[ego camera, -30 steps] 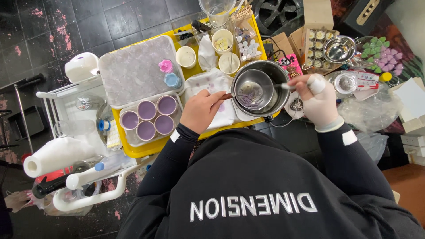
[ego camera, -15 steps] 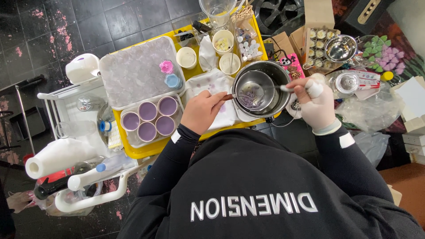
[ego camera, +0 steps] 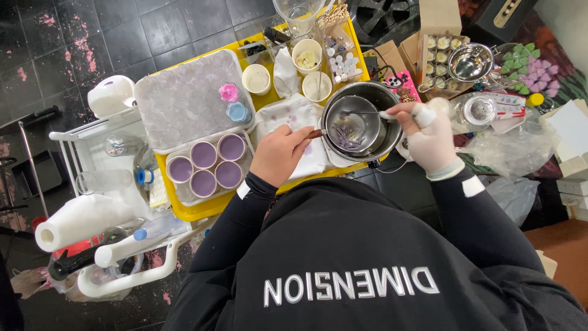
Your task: Stirring and mixing fragrance and dye into melted wax in a small pot.
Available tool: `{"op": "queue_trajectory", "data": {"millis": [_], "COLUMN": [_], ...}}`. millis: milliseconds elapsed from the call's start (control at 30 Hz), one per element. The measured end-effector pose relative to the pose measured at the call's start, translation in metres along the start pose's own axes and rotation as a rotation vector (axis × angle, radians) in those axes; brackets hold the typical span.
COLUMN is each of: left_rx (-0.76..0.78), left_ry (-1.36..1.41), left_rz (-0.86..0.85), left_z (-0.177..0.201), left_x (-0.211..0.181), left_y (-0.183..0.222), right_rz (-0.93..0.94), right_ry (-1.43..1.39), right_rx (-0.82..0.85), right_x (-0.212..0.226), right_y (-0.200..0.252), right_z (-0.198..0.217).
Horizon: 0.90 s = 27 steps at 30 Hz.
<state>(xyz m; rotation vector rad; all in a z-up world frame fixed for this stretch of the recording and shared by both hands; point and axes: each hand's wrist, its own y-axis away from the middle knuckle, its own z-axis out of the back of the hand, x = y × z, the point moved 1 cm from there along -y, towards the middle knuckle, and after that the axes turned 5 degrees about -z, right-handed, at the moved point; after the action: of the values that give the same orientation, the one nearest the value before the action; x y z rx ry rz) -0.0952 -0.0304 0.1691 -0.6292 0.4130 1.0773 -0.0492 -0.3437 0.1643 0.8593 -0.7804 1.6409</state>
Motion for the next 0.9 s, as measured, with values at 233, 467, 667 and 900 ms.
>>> {"op": "queue_trajectory", "data": {"millis": [233,467,667,900], "left_rx": [-0.002,-0.002,-0.005,0.011], "left_ry": [0.006,0.004,0.008,0.006], "left_rz": [0.013,0.006,-0.001,0.008], "left_z": [0.0,-0.001,0.001,0.001], "left_x": [0.0,0.001,0.0,-0.001], "left_y": [0.0,0.001,0.001,0.0], "right_rz": [-0.172,0.083,-0.006,-0.088], "right_ry": [-0.301,0.022,0.079,-0.111], "right_rx": [0.213,0.074,0.167,0.18], "right_x": [-0.012,-0.006,-0.009,-0.013], "right_y": [-0.005,-0.012,-0.013,-0.021], "right_z": [0.007,0.018,0.016,0.009]}}
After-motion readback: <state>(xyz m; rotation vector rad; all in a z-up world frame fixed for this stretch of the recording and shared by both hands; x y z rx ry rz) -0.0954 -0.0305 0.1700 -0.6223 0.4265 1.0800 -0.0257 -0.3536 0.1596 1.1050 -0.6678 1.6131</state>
